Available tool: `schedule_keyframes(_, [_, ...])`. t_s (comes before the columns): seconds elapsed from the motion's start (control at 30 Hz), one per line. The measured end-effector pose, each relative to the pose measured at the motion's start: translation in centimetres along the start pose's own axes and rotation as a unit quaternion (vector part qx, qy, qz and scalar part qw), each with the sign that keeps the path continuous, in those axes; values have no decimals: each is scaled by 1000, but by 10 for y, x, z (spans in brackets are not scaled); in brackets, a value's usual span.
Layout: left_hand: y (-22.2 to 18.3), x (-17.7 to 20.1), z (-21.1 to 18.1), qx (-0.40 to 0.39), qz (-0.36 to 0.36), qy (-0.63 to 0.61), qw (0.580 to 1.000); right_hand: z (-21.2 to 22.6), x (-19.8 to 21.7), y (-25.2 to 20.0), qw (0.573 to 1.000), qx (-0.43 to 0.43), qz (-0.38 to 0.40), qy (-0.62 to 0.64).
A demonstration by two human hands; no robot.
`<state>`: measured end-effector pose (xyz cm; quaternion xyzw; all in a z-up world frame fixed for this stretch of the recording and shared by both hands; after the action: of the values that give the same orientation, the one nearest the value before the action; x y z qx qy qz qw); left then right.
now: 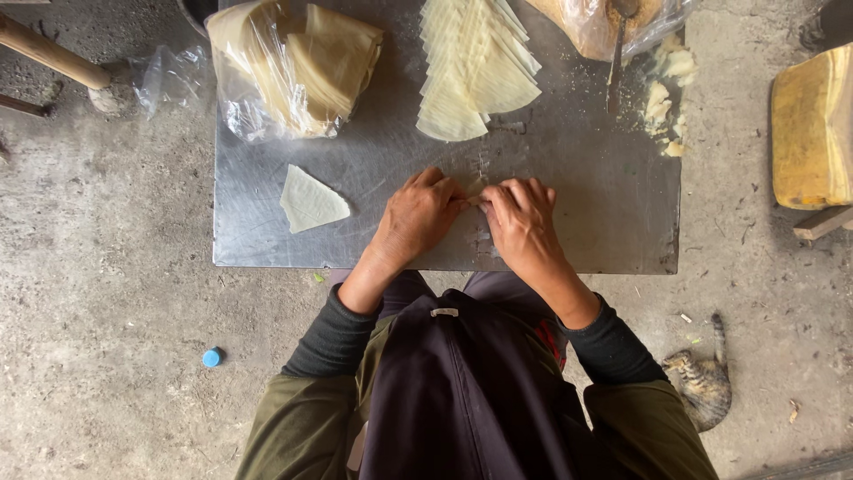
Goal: The person folds triangular wrappers, scoops a granular filling into each one, and folds them into sealed packets. They repeat this process for multiple wrappers, stacking the finished packets on the table.
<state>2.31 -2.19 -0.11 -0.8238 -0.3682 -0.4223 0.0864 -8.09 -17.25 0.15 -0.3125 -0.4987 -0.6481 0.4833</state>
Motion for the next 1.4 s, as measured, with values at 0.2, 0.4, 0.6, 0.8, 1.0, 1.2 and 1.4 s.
schedule_keyframes(0.2, [-5, 14, -14, 40, -46, -40, 997, 12, 14, -6, 998, 43, -35, -41])
schedule_keyframes(0.4, [-7, 9, -13, 3, -68, -41, 997, 14, 13, -5, 994, 57, -53, -74])
schedule_keyframes(0.6, [-9, 2, -6, -16, -75, 1, 997, 8, 2, -1, 996, 42, -28, -69])
schedule_keyframes(0.8, [-16, -3, -7, -39, -85, 31, 995, 17, 5, -18, 991, 50, -3, -124])
schedule_keyframes(1.0, [-10, -1, -14, -22, -132, 33, 990, 21, 8, 0, 981, 11, 36, -188])
schedule_keyframes(1.2, [-4, -2, -12, -43, -97, 69, 992, 5, 9, 21, 995, -10, 62, -82])
schedule_keyframes(1.4, [1, -7, -3, -24, -108, 44, 993, -6, 4, 15, 999, -26, 29, 34])
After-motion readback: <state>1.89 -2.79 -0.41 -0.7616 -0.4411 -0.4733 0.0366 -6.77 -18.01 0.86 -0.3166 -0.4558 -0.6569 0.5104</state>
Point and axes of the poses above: each hand's wrist, its own y-axis towards the middle knuckle, its own x-axis out of the back of the hand, z = x × y, the point moved 3 cm from there along y, towards the middle knuckle, and after that the axes turned 2 degrees about y, right-handed, at the moved point
